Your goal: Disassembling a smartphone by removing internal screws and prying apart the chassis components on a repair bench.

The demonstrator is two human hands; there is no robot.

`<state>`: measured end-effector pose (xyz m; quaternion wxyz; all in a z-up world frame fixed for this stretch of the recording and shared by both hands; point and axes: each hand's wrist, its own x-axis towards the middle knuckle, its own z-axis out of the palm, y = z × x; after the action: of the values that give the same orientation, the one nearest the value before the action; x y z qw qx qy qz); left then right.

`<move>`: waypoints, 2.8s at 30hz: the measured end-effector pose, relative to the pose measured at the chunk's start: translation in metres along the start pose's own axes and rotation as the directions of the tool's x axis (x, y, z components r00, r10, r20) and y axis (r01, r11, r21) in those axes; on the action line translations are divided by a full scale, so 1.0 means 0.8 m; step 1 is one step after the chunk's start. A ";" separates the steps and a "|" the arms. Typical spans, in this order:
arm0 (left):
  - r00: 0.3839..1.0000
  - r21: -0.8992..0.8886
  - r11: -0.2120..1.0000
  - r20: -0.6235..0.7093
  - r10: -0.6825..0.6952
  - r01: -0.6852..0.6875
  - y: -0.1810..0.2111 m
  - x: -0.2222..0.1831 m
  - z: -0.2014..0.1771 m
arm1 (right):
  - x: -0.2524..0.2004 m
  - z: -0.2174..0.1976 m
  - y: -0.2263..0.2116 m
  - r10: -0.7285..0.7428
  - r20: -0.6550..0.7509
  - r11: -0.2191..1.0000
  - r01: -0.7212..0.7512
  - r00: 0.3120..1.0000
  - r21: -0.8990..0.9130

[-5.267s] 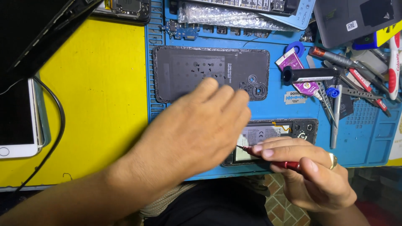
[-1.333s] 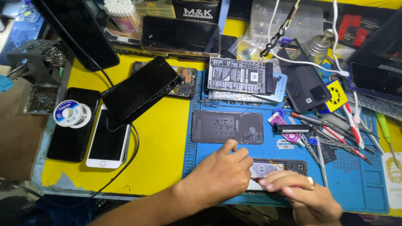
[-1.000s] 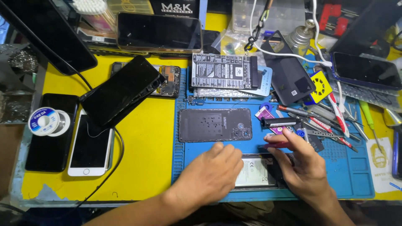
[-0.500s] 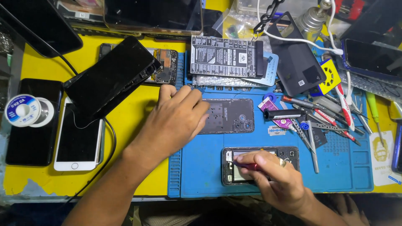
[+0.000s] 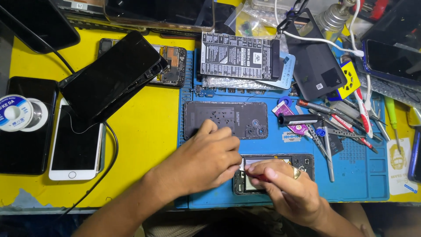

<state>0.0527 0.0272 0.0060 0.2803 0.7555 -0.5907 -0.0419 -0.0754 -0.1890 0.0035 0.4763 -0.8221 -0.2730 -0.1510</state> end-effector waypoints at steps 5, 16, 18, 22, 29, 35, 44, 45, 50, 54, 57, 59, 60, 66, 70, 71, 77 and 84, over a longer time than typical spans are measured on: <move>1.000 -0.030 0.999 0.016 -0.013 0.014 0.007 -0.004 0.004 | 0.015 0.003 -0.003 -0.074 0.050 0.994 0.078 0.996 -0.080; 1.000 -0.122 0.992 0.005 0.007 -0.006 0.010 -0.004 0.004 | 0.041 -0.015 -0.020 -0.023 0.030 0.997 0.020 0.999 0.081; 0.999 -0.075 0.997 0.036 -0.001 0.004 0.012 -0.004 0.004 | 0.034 -0.019 -0.012 -0.043 0.082 0.979 0.026 0.996 0.202; 0.997 -0.015 1.000 0.071 0.028 -0.027 0.009 -0.003 0.011 | 0.039 -0.023 -0.015 -0.060 0.150 0.994 0.045 0.987 0.102; 0.988 0.056 0.997 0.147 0.034 -0.043 0.011 0.000 0.017 | 0.040 -0.028 -0.019 -0.057 0.138 0.980 0.029 0.989 0.198; 0.984 0.153 0.986 0.171 0.040 -0.067 0.005 -0.007 0.033 | 0.037 -0.029 -0.014 -0.075 0.094 0.981 0.057 0.993 0.185; 0.990 0.197 0.977 0.124 0.060 -0.084 0.004 -0.004 0.036 | 0.036 -0.034 -0.017 -0.058 0.074 0.991 0.048 0.996 0.126; 0.991 0.216 0.972 0.113 0.074 -0.097 0.002 -0.005 0.037 | 0.034 -0.034 -0.018 -0.073 0.028 0.996 0.071 0.997 0.062; 0.983 0.239 0.965 0.168 0.072 -0.112 -0.008 -0.014 0.051 | 0.032 -0.034 -0.014 -0.076 0.061 0.988 0.067 0.995 0.138; 0.980 0.227 0.966 0.176 0.087 -0.127 -0.003 -0.007 0.043 | 0.034 -0.036 -0.017 -0.094 0.010 0.984 0.092 0.995 0.150; 0.987 0.342 0.927 0.087 0.133 -0.155 -0.002 -0.009 0.053 | 0.028 -0.031 -0.006 -0.062 0.101 0.986 0.046 0.993 0.159; 0.987 0.329 0.932 0.098 0.124 -0.149 0.003 -0.001 0.046 | 0.032 -0.033 -0.016 -0.084 0.034 0.989 0.080 0.996 0.121; 0.987 0.314 0.939 0.110 0.113 -0.143 0.006 0.001 0.042 | 0.034 -0.034 -0.022 -0.106 -0.032 0.991 0.109 0.994 0.084; 0.992 0.300 0.945 0.037 0.124 -0.130 0.012 0.001 0.041 | 0.030 -0.029 -0.018 -0.076 -0.011 0.995 0.077 0.997 0.059; 0.998 0.314 0.948 0.050 0.039 -0.053 0.034 0.008 0.020 | 0.028 -0.024 -0.019 -0.125 -0.052 0.959 0.134 0.991 0.249; 0.996 0.353 0.932 0.062 0.070 -0.088 0.036 0.008 0.019 | 0.024 -0.021 -0.015 -0.093 -0.016 0.970 0.094 0.996 0.225; 0.996 0.424 0.905 -0.060 0.071 -0.038 0.049 0.000 0.024 | -0.002 0.002 -0.027 0.058 -0.174 0.990 -0.034 0.983 0.133; 0.984 0.539 0.842 -0.137 0.114 -0.023 0.052 0.002 0.054 | -0.054 -0.033 0.030 0.045 -0.368 0.998 -0.056 0.929 -0.018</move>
<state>0.0000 0.0040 -0.0099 0.1075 0.7827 -0.5807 0.1965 -0.0959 -0.2341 -0.0220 0.5110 -0.7928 -0.1557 -0.2935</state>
